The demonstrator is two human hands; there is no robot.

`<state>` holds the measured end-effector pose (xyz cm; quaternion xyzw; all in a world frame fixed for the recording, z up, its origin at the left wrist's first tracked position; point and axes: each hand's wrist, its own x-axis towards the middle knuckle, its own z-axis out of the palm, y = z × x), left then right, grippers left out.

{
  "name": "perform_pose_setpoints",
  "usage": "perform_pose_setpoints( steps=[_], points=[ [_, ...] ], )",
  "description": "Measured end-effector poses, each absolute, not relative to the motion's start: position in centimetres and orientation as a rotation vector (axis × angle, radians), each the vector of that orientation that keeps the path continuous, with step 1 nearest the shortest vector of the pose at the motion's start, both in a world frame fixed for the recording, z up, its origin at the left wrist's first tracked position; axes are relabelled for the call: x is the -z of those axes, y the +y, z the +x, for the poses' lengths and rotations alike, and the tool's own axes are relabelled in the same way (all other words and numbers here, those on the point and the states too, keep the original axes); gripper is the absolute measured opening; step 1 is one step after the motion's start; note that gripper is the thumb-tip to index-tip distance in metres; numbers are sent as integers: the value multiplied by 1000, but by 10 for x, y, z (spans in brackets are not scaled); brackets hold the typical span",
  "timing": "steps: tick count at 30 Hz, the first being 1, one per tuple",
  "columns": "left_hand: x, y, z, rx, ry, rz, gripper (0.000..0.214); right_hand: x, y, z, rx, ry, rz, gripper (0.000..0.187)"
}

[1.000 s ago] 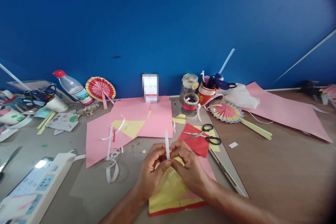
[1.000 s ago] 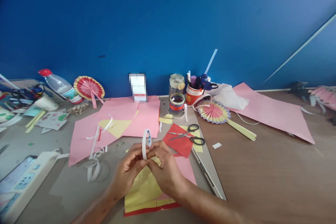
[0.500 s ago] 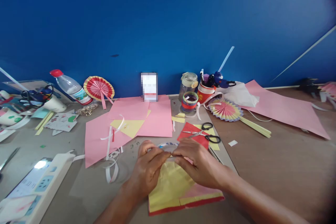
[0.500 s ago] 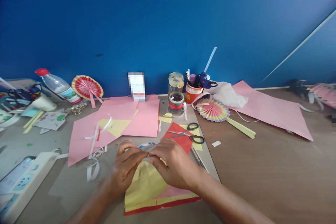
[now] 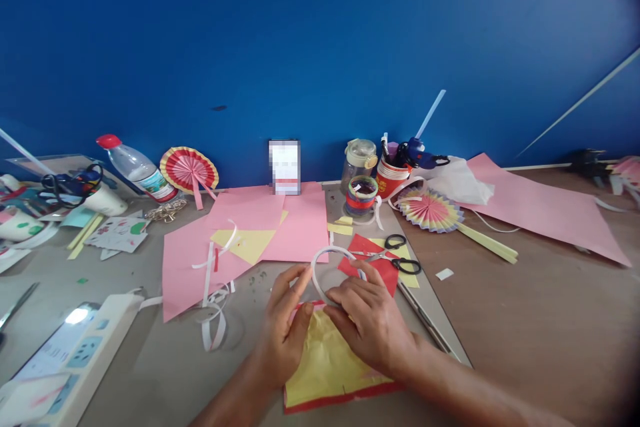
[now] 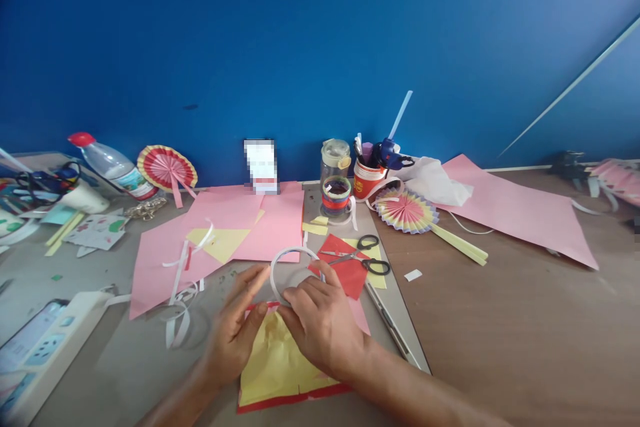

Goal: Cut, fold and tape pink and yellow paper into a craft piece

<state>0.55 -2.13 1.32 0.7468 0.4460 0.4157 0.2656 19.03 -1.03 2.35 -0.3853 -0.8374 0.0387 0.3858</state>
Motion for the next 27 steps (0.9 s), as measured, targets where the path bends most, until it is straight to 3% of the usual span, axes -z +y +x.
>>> perform_pose_setpoints(
  steps=[7, 15, 27],
  points=[
    [-8, -30, 13, -1068, 1144, 1942, 57, -25, -9, 191, 0, -2114, -1037, 7],
    [-9, -33, 15, -1030, 1106, 1855, 52, -25, -6, 192, -27, -2063, -1055, 8],
    [-16, -25, 15, -1270, 1282, 1830, 8, -31, -4, 196, 60, -2094, -1034, 6]
  ],
)
